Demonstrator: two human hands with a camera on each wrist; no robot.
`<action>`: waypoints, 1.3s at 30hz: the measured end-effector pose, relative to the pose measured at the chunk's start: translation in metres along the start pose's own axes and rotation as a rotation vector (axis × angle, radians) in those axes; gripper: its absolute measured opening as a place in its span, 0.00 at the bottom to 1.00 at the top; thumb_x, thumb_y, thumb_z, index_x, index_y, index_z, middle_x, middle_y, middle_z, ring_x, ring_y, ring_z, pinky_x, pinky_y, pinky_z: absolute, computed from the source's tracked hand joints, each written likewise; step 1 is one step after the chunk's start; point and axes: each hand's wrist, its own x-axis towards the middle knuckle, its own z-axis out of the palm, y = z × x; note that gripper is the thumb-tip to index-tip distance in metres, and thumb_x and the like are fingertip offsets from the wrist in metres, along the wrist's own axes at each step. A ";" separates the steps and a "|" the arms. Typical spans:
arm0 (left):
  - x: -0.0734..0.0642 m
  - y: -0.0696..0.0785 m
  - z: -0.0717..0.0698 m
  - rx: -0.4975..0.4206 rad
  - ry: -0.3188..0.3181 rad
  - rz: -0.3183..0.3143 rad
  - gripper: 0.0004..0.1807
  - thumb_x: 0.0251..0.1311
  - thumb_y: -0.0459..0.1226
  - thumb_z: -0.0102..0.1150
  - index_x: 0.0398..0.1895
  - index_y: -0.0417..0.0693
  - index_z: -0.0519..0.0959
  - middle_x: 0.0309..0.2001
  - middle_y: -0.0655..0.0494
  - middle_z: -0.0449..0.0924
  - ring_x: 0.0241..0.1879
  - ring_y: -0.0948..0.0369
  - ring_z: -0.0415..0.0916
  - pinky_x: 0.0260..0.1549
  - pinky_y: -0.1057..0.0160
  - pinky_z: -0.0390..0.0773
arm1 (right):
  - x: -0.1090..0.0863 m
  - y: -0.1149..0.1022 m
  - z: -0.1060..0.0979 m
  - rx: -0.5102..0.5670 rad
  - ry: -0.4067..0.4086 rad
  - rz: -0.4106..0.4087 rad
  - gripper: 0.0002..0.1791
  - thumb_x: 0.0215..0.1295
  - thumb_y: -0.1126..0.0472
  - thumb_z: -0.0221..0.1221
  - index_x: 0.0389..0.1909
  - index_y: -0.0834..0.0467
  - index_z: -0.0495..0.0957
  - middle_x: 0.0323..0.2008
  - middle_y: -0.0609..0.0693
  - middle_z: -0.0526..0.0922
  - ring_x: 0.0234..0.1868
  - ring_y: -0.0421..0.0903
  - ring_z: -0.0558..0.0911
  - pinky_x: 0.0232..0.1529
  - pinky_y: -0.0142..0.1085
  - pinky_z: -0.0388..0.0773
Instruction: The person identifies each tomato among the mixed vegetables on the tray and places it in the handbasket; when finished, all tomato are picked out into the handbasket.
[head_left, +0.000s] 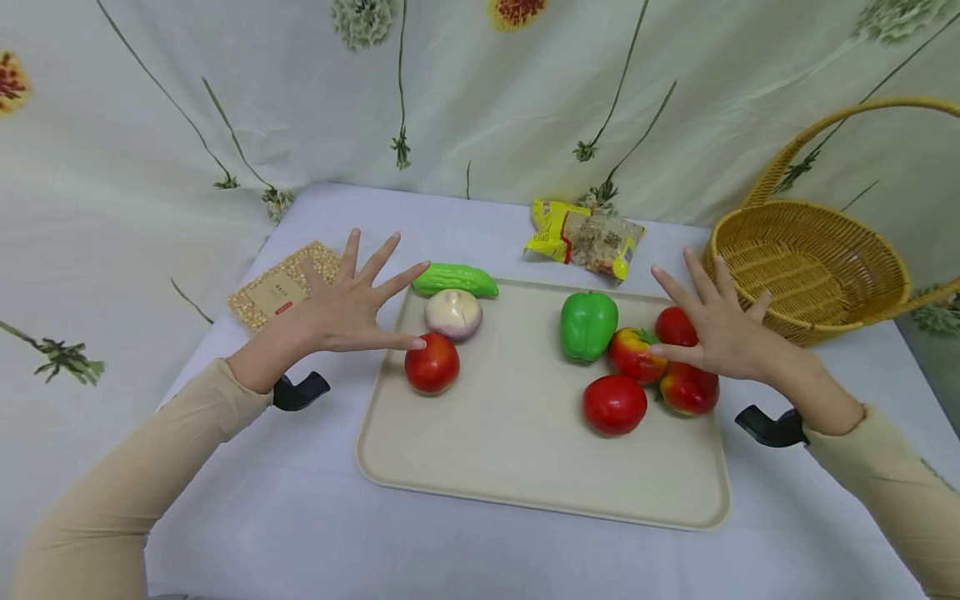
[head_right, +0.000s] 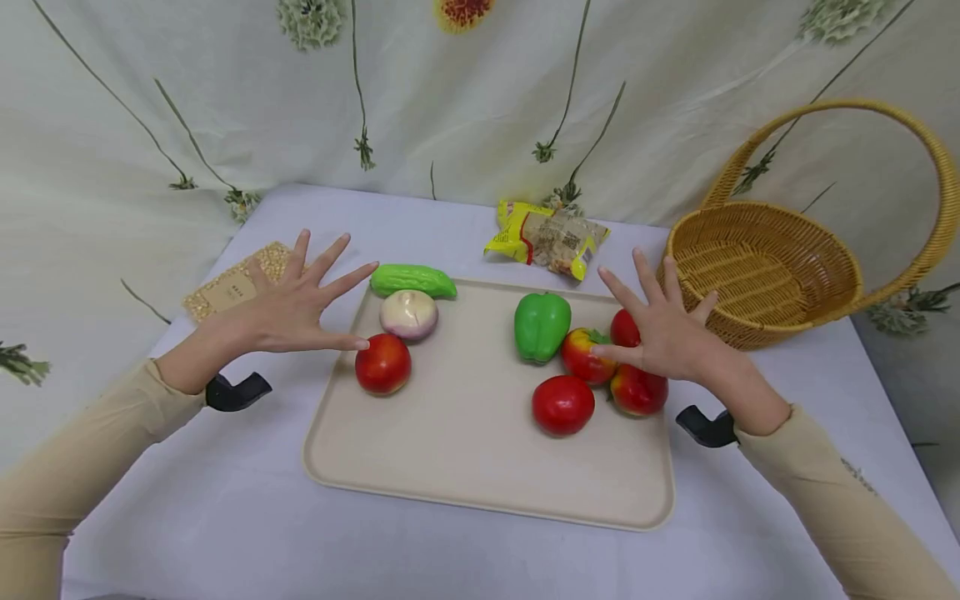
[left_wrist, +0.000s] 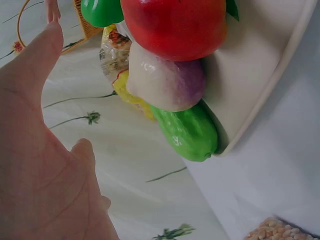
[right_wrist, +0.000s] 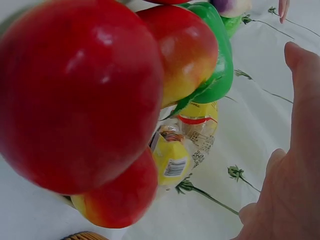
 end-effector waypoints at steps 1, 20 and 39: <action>0.000 0.000 0.000 0.001 0.001 0.000 0.52 0.45 0.74 0.48 0.73 0.75 0.39 0.75 0.55 0.19 0.70 0.36 0.12 0.44 0.15 0.30 | 0.000 0.000 0.000 -0.001 0.001 0.001 0.55 0.53 0.34 0.58 0.74 0.42 0.33 0.73 0.59 0.21 0.70 0.73 0.26 0.44 0.83 0.27; 0.001 -0.001 -0.006 -0.005 0.008 -0.012 0.52 0.47 0.72 0.48 0.73 0.75 0.36 0.75 0.53 0.17 0.69 0.35 0.12 0.43 0.14 0.33 | -0.001 -0.003 -0.001 0.008 0.036 -0.006 0.56 0.53 0.35 0.59 0.74 0.44 0.34 0.73 0.61 0.21 0.70 0.74 0.27 0.45 0.83 0.29; -0.009 -0.021 0.024 -0.366 0.284 0.068 0.40 0.62 0.47 0.56 0.74 0.61 0.48 0.64 0.43 0.64 0.55 0.49 0.71 0.47 0.47 0.77 | -0.032 0.015 0.021 0.320 0.514 -0.149 0.36 0.59 0.64 0.61 0.68 0.54 0.60 0.65 0.63 0.60 0.61 0.58 0.64 0.64 0.43 0.67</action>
